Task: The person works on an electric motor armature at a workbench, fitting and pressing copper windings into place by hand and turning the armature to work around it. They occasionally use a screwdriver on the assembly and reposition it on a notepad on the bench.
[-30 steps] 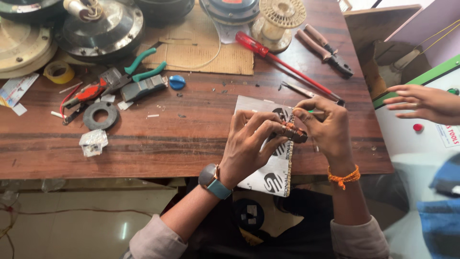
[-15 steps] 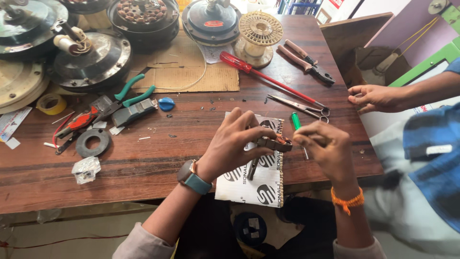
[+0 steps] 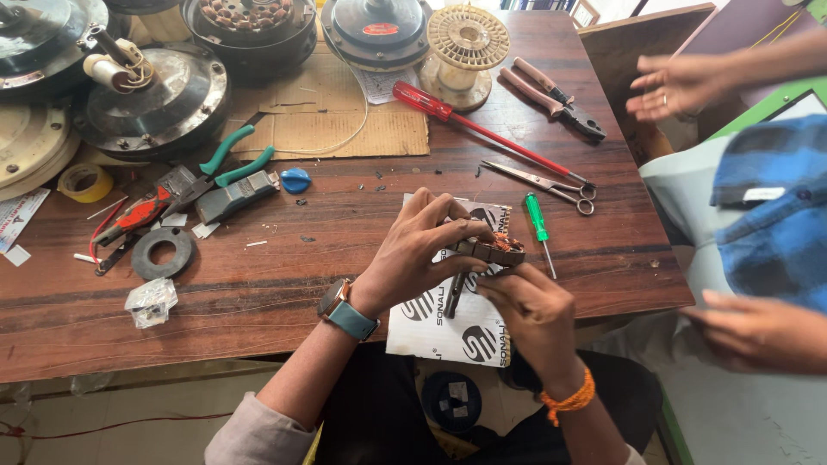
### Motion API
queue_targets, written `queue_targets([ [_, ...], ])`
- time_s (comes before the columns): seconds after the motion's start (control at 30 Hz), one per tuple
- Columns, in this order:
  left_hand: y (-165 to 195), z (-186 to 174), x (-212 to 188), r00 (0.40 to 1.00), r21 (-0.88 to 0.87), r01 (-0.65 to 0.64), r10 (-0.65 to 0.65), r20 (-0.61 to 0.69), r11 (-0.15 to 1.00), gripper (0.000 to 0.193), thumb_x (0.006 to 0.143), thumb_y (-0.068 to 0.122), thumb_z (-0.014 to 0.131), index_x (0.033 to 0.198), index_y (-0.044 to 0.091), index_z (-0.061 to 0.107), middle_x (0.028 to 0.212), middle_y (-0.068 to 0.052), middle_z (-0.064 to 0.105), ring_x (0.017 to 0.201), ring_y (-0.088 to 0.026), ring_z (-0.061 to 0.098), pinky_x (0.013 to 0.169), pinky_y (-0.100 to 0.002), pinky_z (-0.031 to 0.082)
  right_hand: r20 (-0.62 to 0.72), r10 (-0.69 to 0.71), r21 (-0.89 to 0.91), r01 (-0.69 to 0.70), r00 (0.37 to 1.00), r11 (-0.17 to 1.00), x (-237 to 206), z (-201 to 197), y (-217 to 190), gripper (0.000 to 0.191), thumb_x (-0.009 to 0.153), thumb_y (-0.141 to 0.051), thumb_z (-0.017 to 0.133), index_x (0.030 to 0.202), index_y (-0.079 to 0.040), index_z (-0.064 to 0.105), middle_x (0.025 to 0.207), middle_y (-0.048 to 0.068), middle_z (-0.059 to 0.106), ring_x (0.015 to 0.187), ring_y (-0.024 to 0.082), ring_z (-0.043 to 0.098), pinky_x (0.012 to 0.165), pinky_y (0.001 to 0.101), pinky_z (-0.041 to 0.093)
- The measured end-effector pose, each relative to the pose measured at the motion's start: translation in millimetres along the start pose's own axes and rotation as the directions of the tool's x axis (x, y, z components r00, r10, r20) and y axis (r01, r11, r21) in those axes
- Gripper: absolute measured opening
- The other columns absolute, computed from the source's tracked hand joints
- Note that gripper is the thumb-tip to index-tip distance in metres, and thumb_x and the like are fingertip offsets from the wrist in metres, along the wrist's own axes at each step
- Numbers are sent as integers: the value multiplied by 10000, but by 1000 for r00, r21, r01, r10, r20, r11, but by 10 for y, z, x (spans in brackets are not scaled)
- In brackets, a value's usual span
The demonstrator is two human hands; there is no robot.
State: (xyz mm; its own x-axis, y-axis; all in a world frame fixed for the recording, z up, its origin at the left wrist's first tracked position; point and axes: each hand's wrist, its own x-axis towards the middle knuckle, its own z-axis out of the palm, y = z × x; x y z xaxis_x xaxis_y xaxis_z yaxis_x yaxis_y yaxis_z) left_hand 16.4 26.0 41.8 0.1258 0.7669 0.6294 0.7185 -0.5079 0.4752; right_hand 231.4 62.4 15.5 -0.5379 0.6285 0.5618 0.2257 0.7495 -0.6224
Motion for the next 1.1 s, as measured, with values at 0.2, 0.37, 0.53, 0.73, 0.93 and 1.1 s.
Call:
queue_targets([
  [0.2,-107,-54,129,988,56,-137,133,78,989,455,785,390,808,1221,293,722,1082,18,615,981,-232,506,880,-387,471,-22,-31,-2,31,999,1000,-126,396,-62,101,845,-46,787,944,-42,766,907,64,757,741,143,753,632,254,595],
  [0.37,-238,-147,247,970,43,-176,165,179,984,406,798,392,797,1196,331,742,1087,51,627,968,-213,502,913,-377,497,-50,66,44,-64,997,997,-35,487,-273,118,808,-52,782,925,-41,776,848,57,740,712,170,736,641,300,593],
  [0.53,-252,-132,68,992,52,-127,126,24,990,506,847,361,789,1329,331,639,1181,30,596,1122,-226,508,1029,-398,484,-77,51,6,-51,996,999,4,498,-329,107,799,-78,785,905,-68,779,838,31,745,734,171,739,664,308,590],
  [0.73,-217,-108,-218,952,403,-291,303,35,868,584,913,298,781,1410,482,537,1425,45,516,1269,-179,489,1061,-336,438,-41,154,48,-152,987,987,-61,530,-244,110,800,-90,786,905,-59,779,838,35,764,699,160,752,627,299,581],
  [0.93,-172,-35,-328,914,513,-392,384,127,764,518,967,301,726,1419,475,541,1476,63,481,1357,-160,440,1115,-342,425,-18,270,63,-269,963,961,-128,542,-161,144,787,-106,814,908,-35,782,779,66,759,614,150,725,578,321,537],
  [1.1,-209,-4,-358,913,507,-394,389,120,767,383,990,276,740,1323,415,611,1483,116,473,1365,-140,449,1157,-319,445,76,261,155,-270,962,950,-116,494,-166,139,776,-110,797,897,-43,791,795,61,776,620,130,735,563,296,561],
])
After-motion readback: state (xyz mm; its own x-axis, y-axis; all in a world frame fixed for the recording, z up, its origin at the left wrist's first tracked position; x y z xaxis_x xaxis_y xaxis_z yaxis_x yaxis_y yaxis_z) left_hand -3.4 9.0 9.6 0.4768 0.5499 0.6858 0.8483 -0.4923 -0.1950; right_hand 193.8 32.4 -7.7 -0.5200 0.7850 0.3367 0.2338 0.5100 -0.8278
